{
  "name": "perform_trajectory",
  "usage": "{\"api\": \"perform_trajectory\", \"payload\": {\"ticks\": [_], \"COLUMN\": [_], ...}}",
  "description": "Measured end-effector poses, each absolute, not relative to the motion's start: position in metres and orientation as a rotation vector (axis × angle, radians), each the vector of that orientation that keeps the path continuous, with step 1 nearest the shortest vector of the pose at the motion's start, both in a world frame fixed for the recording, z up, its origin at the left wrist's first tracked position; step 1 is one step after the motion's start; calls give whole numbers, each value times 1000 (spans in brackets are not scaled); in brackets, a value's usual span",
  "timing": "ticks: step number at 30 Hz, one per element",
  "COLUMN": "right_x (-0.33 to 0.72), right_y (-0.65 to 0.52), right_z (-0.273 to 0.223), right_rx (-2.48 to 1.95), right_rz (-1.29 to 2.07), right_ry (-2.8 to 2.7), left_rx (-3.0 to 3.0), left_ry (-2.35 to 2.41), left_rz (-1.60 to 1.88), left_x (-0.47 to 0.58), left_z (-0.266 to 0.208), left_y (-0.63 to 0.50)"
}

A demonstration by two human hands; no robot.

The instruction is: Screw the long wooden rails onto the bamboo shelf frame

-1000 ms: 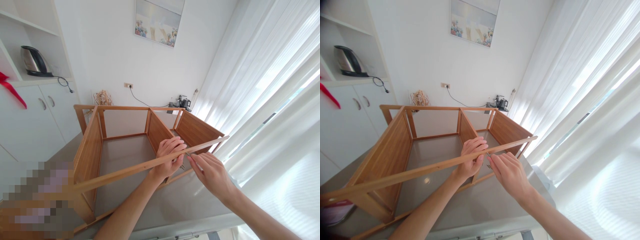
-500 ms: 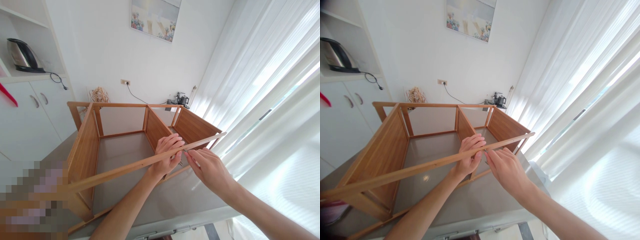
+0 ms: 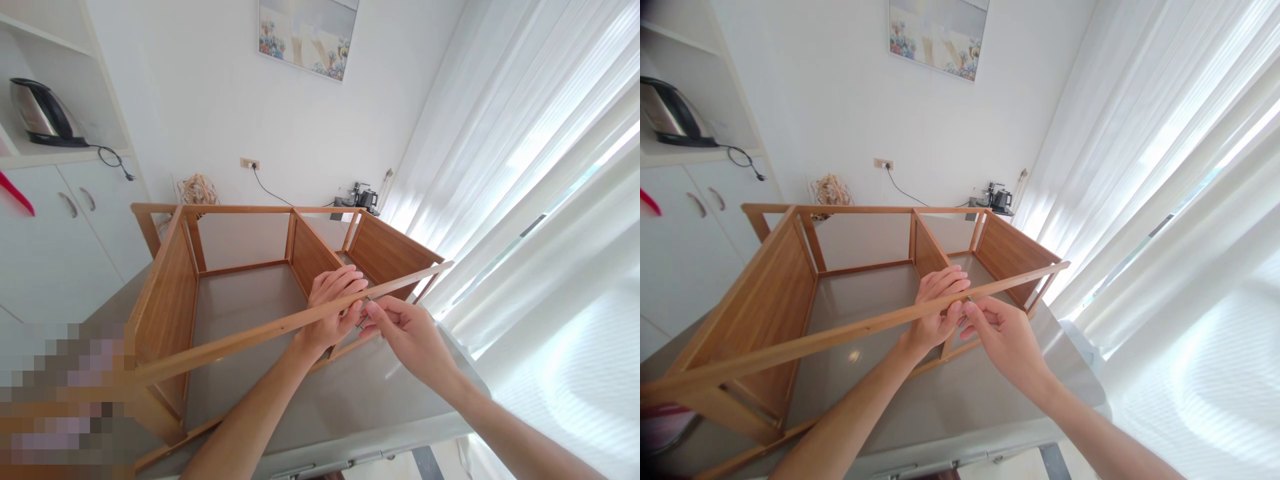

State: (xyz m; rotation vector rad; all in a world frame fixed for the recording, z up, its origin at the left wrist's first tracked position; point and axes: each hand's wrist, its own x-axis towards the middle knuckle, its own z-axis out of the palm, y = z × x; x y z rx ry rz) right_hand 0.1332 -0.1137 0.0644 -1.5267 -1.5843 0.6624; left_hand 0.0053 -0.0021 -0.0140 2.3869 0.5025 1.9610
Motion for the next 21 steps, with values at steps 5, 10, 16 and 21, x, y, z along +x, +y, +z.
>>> {"api": "perform_trajectory", "payload": {"ticks": [5,10,16,21], "right_x": [136,133,137,153], "right_y": [-114,-117,-120,-113], "right_z": [64,64,57,57], "right_rx": [-1535,-1580,-1509,-1257], "right_rz": [598,411,-49,-593], "right_ry": [-1616,-1670,-1872,-2100], "left_rx": [2424,2424,2413,2388], "left_ry": [526,516,490,502], "left_rz": [1933,1936,1958,1962], "left_x": [3,3,3,4], "left_z": [-14,-13,-11,-10], "left_y": [-2,-2,-2,-3]}}
